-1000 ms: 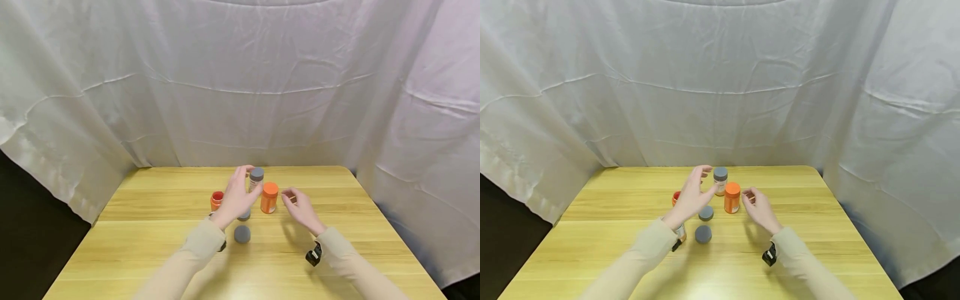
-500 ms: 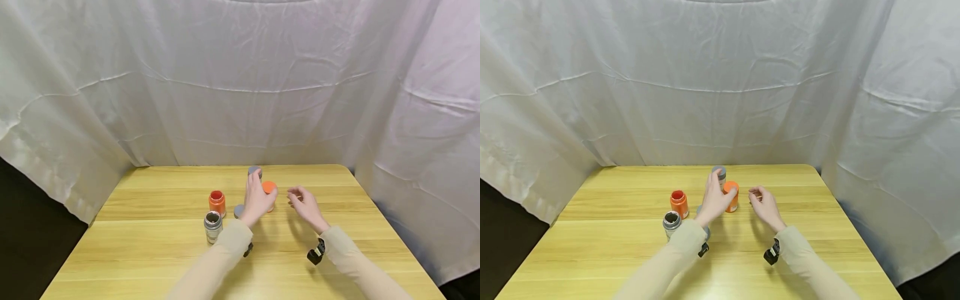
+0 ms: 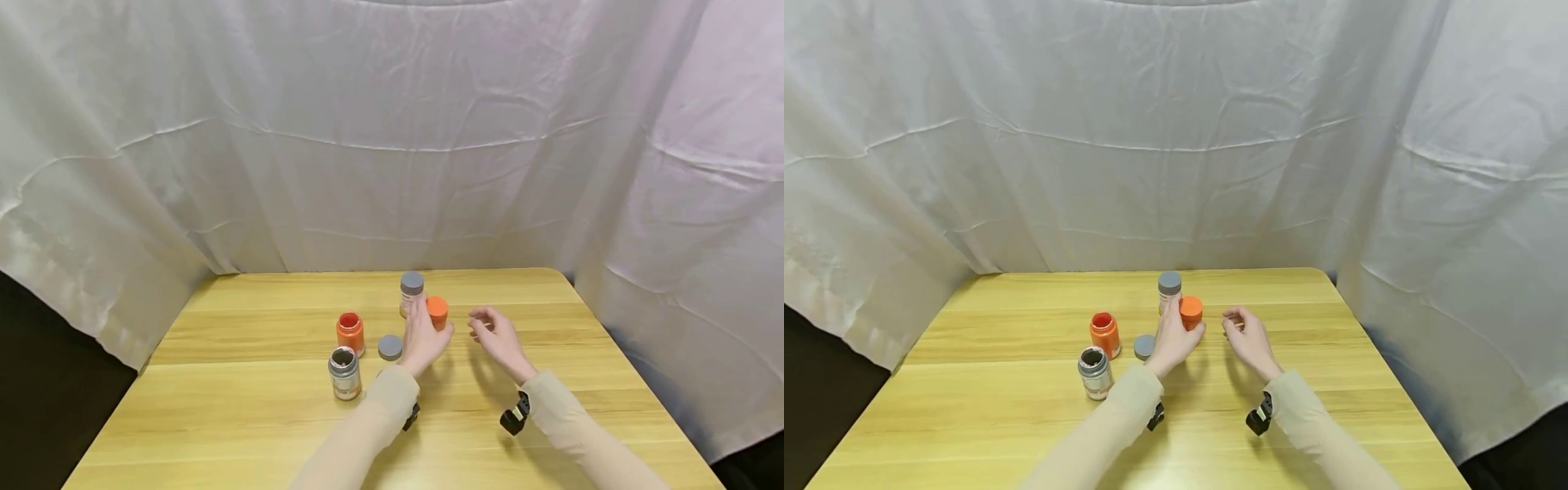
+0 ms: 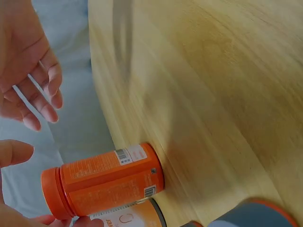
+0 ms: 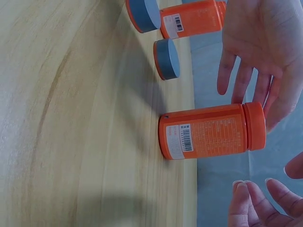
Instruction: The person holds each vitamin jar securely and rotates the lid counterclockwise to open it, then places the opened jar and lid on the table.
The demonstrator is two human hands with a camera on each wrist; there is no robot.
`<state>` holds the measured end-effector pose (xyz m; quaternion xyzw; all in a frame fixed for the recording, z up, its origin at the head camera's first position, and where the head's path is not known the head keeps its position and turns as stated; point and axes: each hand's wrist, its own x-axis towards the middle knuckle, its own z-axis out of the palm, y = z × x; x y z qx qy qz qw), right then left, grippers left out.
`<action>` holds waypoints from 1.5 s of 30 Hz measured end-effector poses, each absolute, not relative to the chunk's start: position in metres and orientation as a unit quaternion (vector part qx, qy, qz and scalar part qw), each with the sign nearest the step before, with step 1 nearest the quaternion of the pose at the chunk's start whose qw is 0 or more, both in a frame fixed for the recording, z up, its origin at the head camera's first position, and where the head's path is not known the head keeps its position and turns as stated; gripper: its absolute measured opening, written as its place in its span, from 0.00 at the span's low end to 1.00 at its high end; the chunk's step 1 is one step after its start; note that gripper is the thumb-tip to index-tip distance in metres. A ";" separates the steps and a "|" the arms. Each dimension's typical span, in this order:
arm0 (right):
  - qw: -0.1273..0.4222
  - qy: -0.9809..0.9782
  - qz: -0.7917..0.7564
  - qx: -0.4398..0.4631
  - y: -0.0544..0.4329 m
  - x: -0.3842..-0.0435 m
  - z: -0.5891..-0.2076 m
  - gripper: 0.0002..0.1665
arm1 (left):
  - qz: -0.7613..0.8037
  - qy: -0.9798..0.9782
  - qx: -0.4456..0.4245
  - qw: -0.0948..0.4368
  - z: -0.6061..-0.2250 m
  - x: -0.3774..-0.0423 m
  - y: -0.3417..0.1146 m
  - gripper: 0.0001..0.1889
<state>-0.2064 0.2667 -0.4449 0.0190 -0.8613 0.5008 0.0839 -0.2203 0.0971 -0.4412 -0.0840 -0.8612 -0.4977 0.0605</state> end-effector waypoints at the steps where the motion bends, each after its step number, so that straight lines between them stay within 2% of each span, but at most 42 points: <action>1: 0.082 -0.860 0.503 0.020 0.267 -0.206 -0.445 0.16 | -0.495 -0.862 -0.085 0.063 -0.442 -0.220 0.098 0.42; 9: 0.076 -0.857 0.510 0.012 0.269 -0.207 -0.446 0.17 | -0.494 -0.864 -0.087 0.053 -0.446 -0.225 0.100 0.42; 18: 0.077 -0.855 0.513 0.013 0.268 -0.207 -0.447 0.16 | -0.516 -0.856 -0.040 0.007 -0.456 -0.233 0.105 0.44; 25: 0.076 -0.854 0.515 0.014 0.268 -0.208 -0.447 0.16 | -0.505 -0.863 -0.032 0.009 -0.457 -0.234 0.108 0.40; 32: 0.065 -0.855 0.514 0.015 0.270 -0.208 -0.447 0.18 | -0.486 -0.873 -0.043 -0.011 -0.461 -0.236 0.109 0.34; 38: 0.073 -0.855 0.514 0.014 0.268 -0.207 -0.445 0.18 | -0.483 -0.874 -0.056 -0.008 -0.465 -0.236 0.111 0.29; 45: 0.086 -0.858 0.507 0.024 0.268 -0.206 -0.440 0.18 | -0.455 -0.883 -0.110 0.026 -0.461 -0.231 0.110 0.27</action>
